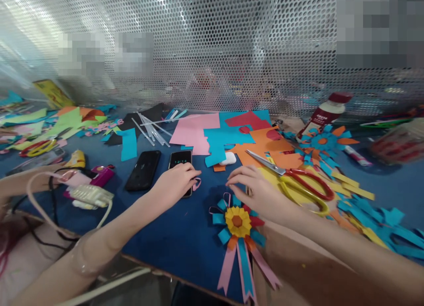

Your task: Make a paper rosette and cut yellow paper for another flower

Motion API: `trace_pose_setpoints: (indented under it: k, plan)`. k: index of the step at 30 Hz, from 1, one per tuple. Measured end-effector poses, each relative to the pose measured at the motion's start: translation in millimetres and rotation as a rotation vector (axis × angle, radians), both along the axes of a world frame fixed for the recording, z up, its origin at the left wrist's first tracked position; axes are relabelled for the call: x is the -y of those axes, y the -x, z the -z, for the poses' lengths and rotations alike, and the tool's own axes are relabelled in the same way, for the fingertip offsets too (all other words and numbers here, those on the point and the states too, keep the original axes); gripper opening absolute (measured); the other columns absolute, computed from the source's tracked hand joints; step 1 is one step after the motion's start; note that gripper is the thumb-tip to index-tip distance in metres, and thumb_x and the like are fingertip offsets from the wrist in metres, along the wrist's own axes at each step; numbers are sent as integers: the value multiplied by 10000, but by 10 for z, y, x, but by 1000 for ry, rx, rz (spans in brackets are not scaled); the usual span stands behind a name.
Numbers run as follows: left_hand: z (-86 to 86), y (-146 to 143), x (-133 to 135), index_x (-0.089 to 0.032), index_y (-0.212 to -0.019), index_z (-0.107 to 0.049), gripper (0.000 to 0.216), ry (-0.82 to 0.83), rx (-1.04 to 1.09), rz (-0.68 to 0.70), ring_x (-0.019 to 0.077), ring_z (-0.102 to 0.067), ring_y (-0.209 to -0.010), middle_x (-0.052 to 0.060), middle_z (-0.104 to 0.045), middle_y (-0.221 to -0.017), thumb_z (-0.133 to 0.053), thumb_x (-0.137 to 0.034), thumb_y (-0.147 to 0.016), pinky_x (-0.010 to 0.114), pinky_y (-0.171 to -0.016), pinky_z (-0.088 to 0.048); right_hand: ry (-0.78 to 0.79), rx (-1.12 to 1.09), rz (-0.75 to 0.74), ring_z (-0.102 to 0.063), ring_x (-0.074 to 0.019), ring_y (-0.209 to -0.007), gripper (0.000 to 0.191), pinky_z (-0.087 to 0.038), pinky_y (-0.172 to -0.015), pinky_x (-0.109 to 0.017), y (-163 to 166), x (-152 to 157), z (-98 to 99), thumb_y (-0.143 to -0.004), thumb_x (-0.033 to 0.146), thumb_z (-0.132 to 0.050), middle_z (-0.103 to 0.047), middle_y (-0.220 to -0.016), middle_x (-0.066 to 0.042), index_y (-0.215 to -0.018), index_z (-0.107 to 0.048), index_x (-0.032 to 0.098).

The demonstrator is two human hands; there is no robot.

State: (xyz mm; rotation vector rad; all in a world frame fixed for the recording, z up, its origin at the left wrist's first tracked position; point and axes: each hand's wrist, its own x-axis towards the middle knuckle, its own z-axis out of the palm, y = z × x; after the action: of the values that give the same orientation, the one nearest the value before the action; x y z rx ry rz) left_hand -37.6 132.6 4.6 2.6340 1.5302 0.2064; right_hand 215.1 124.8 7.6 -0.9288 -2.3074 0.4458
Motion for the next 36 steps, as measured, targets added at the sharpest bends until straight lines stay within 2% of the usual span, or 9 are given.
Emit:
trace_pose_setpoints:
  k: [5, 10, 14, 17, 21, 25, 28, 33, 36]
  plan:
    - [28, -85, -84, -190, -897, -705, 232, -9, 21, -5, 200, -585, -884, 65, -621, -927, -475, -194, -874, 292, -757, -440, -43, 33, -18, -476, -200, -926, 137, -425, -856, -376, 66, 43, 2, -861, 147, -520, -616, -939, -65, -881, -651, 182]
    - [-61, -110, 43, -211, -879, -705, 189, 75, 344, -26, 138, -609, -767, 8, -678, -834, -519, -213, -844, 240, -714, -435, -31, 176, -145, -441, -208, -946, 122, -386, -851, -371, 118, 45, -69, -848, 224, -577, -591, -936, -59, -840, -696, 203]
    - [-112, -131, 230, -184, -847, -686, 163, 214, 542, -100, 120, -595, -647, -5, -685, -729, -539, -243, -810, 213, -604, -430, -50, 321, -233, -425, -217, -936, 160, -346, -821, -381, 262, 13, -143, -855, 271, -569, -573, -925, -53, -813, -719, 235]
    - [-146, -139, 348, -171, -819, -661, 148, 267, 615, -125, 111, -573, -598, -10, -667, -675, -533, -241, -797, 205, -562, -416, -53, 438, -236, -423, -231, -900, 199, -326, -792, -397, 409, 21, -200, -832, 345, -589, -564, -847, -59, -755, -720, 218]
    - [-167, -101, 440, -180, -848, -650, 149, 230, 638, -152, 108, -563, -591, -20, -656, -664, -514, -228, -808, 209, -558, -402, -88, 600, -218, -419, -268, -864, 329, -327, -759, -431, 599, 115, -258, -743, 476, -629, -569, -761, -94, -693, -713, 162]
    - [-155, -25, 485, -176, -835, -632, 163, 263, 703, -181, 124, -584, -633, -12, -651, -662, -508, -282, -838, 224, -613, -430, -197, 724, -267, -423, -290, -871, 263, -321, -762, -461, 742, 200, -278, -728, 368, -615, -605, -784, -130, -740, -720, 127]
    - [-138, 35, 513, -167, -848, -624, 182, 325, 800, -196, 133, -592, -657, 6, -654, -698, -511, -309, -844, 237, -647, -456, -202, 778, -251, -430, -296, -876, 202, -319, -756, -462, 800, 218, -283, -701, 293, -612, -607, -788, -140, -721, -713, 120]
    - [-80, 111, 552, -149, -872, -636, 173, 447, 917, -204, 128, -599, -673, 17, -654, -715, -547, -289, -825, 234, -661, -467, -129, 801, -259, -445, -252, -823, 79, -328, -705, -404, 802, 175, -287, -642, 179, -615, -590, -728, -108, -588, -652, 136]
    - [-7, 126, 571, -146, -885, -637, 195, 526, 973, -247, 105, -563, -584, 13, -645, -688, -569, -313, -811, 201, -538, -427, 15, 644, -244, -480, -210, -780, 128, -347, -686, -354, 740, 79, -326, -682, 175, -580, -597, -717, -77, -565, -623, 150]
